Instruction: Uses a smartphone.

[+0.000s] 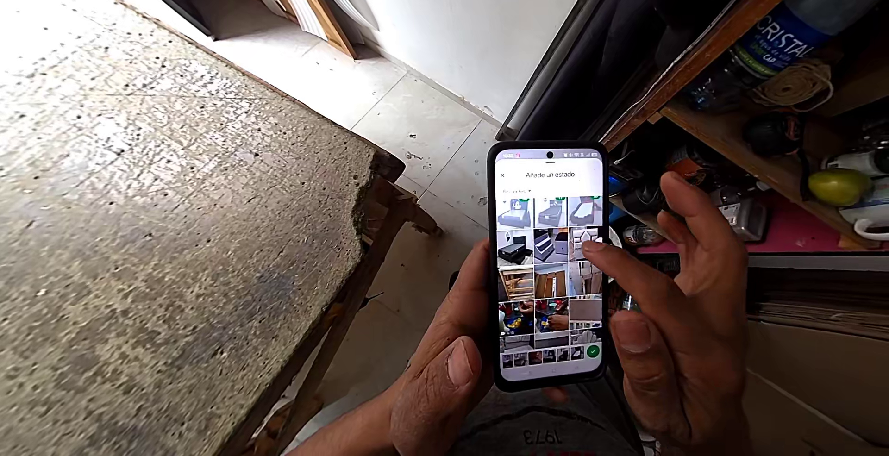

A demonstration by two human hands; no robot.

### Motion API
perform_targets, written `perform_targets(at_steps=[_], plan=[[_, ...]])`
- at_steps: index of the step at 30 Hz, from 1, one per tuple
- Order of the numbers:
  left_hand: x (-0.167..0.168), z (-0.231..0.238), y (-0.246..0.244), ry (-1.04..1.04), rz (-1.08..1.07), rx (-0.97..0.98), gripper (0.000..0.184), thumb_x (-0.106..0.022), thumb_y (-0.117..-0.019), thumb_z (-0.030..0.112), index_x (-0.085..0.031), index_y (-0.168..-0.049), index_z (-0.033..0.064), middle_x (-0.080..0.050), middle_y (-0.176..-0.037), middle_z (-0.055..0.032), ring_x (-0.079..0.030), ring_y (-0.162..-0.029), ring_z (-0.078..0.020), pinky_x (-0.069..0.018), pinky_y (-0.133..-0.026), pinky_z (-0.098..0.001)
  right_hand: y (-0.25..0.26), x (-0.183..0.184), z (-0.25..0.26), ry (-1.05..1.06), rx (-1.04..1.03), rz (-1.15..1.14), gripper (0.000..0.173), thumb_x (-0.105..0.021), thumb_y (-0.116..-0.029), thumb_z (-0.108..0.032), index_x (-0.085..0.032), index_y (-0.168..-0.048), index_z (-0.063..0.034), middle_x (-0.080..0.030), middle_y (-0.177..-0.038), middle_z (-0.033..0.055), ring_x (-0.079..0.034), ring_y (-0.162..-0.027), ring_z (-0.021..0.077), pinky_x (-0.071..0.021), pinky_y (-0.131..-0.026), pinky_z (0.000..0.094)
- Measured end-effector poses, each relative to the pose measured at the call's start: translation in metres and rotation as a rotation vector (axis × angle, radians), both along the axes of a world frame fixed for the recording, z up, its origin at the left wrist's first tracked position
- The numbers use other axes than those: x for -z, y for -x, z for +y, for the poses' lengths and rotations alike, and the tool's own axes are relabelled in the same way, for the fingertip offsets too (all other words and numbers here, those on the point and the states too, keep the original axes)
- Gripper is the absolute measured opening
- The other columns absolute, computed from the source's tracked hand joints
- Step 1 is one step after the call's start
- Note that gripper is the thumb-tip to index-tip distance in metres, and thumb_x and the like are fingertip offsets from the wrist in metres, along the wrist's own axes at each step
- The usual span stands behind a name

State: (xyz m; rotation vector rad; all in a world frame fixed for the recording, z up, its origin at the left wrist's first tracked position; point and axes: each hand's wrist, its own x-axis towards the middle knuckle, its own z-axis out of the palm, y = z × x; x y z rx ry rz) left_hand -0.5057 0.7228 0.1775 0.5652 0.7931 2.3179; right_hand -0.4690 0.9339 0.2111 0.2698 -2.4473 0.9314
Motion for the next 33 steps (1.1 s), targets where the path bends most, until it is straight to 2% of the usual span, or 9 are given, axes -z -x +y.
perform_targets(at_steps=[2, 6, 9, 13, 18, 22, 25, 27, 33], plan=[[0.000, 0.000, 0.001, -0.001, -0.003, -0.002, 0.073, -0.056, -0.1008, 0.050, -0.024, -0.159, 0.0211, -0.050, -0.148, -0.0145, -0.057, -0.131, -0.0328, -0.0624, -0.087, -0.0464, -0.005, -0.002, 0.001, 0.055, -0.014, 0.005, 0.042, -0.035, -0.1087, -0.050, -0.070, -0.123, -0.0329, -0.033, -0.163, 0.0061, -0.022, -0.154, 0.0306, -0.0302, -0.123, 0.0517], [-0.001, 0.001, 0.003, 0.002, 0.009, -0.019, 0.072, -0.055, -0.1006, 0.052, -0.025, -0.158, 0.0205, -0.051, -0.147, -0.0139, -0.058, -0.129, -0.0307, -0.0615, -0.089, -0.0449, -0.014, 0.003, 0.002, 0.098, -0.084, -0.024, 0.042, -0.036, -0.1083, -0.050, -0.074, -0.113, -0.0314, -0.041, -0.159, 0.0067, -0.023, -0.154, 0.0332, -0.0272, -0.124, 0.0551], [-0.002, 0.000, 0.003, 0.006, 0.014, -0.009, 0.073, -0.055, -0.1008, 0.052, -0.023, -0.159, 0.0211, -0.050, -0.147, -0.0140, -0.057, -0.130, -0.0314, -0.0615, -0.089, -0.0455, -0.012, 0.007, 0.001, 0.068, -0.070, -0.036, 0.043, -0.035, -0.1084, -0.051, -0.073, -0.114, -0.0319, -0.042, -0.157, 0.0078, -0.025, -0.153, 0.0326, -0.0283, -0.123, 0.0550], [-0.003, 0.000, 0.003, 0.020, 0.025, 0.000, 0.074, -0.055, -0.1008, 0.053, -0.023, -0.160, 0.0211, -0.050, -0.148, -0.0136, -0.057, -0.130, -0.0312, -0.0612, -0.090, -0.0456, -0.005, 0.005, 0.001, 0.053, -0.044, -0.038, 0.044, -0.033, -0.1088, -0.050, -0.071, -0.121, -0.0311, -0.036, -0.161, 0.0088, -0.024, -0.154, 0.0318, -0.0287, -0.123, 0.0549], [-0.004, 0.001, 0.002, 0.003, 0.024, -0.004, 0.072, -0.056, -0.1006, 0.051, -0.025, -0.158, 0.0206, -0.050, -0.148, -0.0128, -0.057, -0.131, -0.0301, -0.0618, -0.089, -0.0445, -0.005, 0.003, 0.002, 0.043, -0.052, -0.030, 0.044, -0.033, -0.1089, -0.049, -0.072, -0.119, -0.0302, -0.036, -0.161, 0.0097, -0.023, -0.154, 0.0327, -0.0280, -0.123, 0.0551], [-0.003, 0.000, 0.002, 0.011, 0.029, -0.017, 0.076, -0.056, -0.1004, 0.053, -0.021, -0.160, 0.0198, -0.049, -0.149, -0.0126, -0.056, -0.132, -0.0288, -0.0602, -0.092, -0.0442, -0.008, 0.002, 0.001, 0.044, -0.072, -0.030, 0.044, -0.035, -0.1087, -0.050, -0.074, -0.116, -0.0315, -0.040, -0.159, 0.0106, -0.023, -0.154, 0.0336, -0.0275, -0.123, 0.0553], [-0.002, 0.000, 0.001, 0.003, 0.018, -0.018, 0.073, -0.056, -0.1004, 0.052, -0.025, -0.158, 0.0206, -0.051, -0.147, -0.0125, -0.058, -0.130, -0.0289, -0.0612, -0.090, -0.0433, -0.010, 0.001, 0.000, 0.045, -0.079, -0.033, 0.045, -0.035, -0.1088, -0.050, -0.075, -0.111, -0.0306, -0.043, -0.157, 0.0093, -0.024, -0.154, 0.0319, -0.0249, -0.124, 0.0553], [-0.002, 0.001, 0.001, 0.001, 0.018, -0.013, 0.073, -0.056, -0.1006, 0.051, -0.024, -0.159, 0.0207, -0.050, -0.148, -0.0129, -0.057, -0.131, -0.0297, -0.0612, -0.090, -0.0439, -0.009, 0.003, 0.000, 0.035, -0.078, -0.018, 0.045, -0.034, -0.1088, -0.050, -0.075, -0.110, -0.0297, -0.043, -0.155, 0.0098, -0.025, -0.153, 0.0318, -0.0272, -0.123, 0.0541], [-0.002, 0.000, -0.002, 0.013, 0.012, 0.003, 0.073, -0.056, -0.1004, 0.052, -0.024, -0.158, 0.0206, -0.051, -0.147, -0.0138, -0.057, -0.130, -0.0315, -0.0626, -0.087, -0.0444, -0.002, 0.003, 0.000, 0.032, -0.042, -0.035, 0.046, -0.032, -0.1087, -0.051, -0.070, -0.124, -0.0300, -0.033, -0.162, 0.0094, -0.023, -0.154, 0.0305, -0.0311, -0.121, 0.0519]])
